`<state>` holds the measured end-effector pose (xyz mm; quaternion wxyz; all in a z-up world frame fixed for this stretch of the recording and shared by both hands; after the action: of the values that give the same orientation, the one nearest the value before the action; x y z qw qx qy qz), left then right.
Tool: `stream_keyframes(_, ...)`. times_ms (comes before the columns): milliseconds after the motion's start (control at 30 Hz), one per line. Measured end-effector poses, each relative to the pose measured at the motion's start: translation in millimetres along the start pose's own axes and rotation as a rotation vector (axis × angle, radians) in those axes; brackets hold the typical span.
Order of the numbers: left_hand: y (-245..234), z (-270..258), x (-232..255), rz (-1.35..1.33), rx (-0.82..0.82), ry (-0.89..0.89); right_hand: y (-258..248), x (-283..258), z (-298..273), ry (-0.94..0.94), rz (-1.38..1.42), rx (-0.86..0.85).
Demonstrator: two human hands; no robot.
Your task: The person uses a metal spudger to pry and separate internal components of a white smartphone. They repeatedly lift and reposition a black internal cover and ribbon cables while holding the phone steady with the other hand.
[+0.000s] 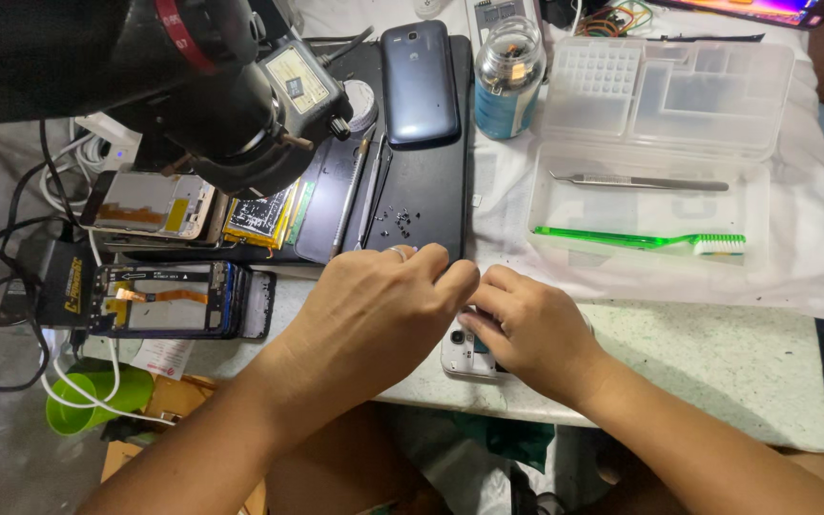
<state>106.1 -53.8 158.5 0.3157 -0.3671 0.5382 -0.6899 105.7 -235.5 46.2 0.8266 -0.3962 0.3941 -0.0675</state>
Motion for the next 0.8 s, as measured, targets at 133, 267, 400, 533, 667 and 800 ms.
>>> stream_keyframes(133, -0.8, -6.3, -0.9, -0.031, 0.038, 0.003, 0.4, -2.6, 2.0, 0.013, 0.001, -0.008)
stream_keyframes(267, 7.4, -23.1, -6.0, -0.134, 0.159, -0.084, 1.0, -1.4, 0.7, -0.059, 0.027, 0.087)
stream_keyframes(400, 38.4, -65.1, -32.4, -0.343, 0.374, -0.335, -1.5, 1.2, 0.2, -0.024, 0.064, 0.084)
stream_keyframes(533, 93.9, -117.9, -51.1, -0.705, 0.556, -0.643, -9.2, 2.7, 27.6, -0.071, 0.063, 0.097)
stream_keyframes(667, 137.6, -146.6, -54.5, -0.979, 0.592, -0.780, -9.6, 8.4, 62.8, -0.232, -0.072, 0.168)
stream_keyframes(800, 139.2, -144.3, -57.5, -0.968, 0.535, -0.799, -2.3, 4.9, 97.9, -0.278, -0.162, 0.216)
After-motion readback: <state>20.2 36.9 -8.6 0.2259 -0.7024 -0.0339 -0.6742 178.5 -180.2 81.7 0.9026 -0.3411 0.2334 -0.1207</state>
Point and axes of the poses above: each hand's wrist, its own z-axis towards the middle knuckle, its own y-axis out of the palm, x = y × z, the point moved 1 cm from there along z, towards the middle knuckle, and after that the axes turned 14 degrees about -y, right-handed, at the moved point
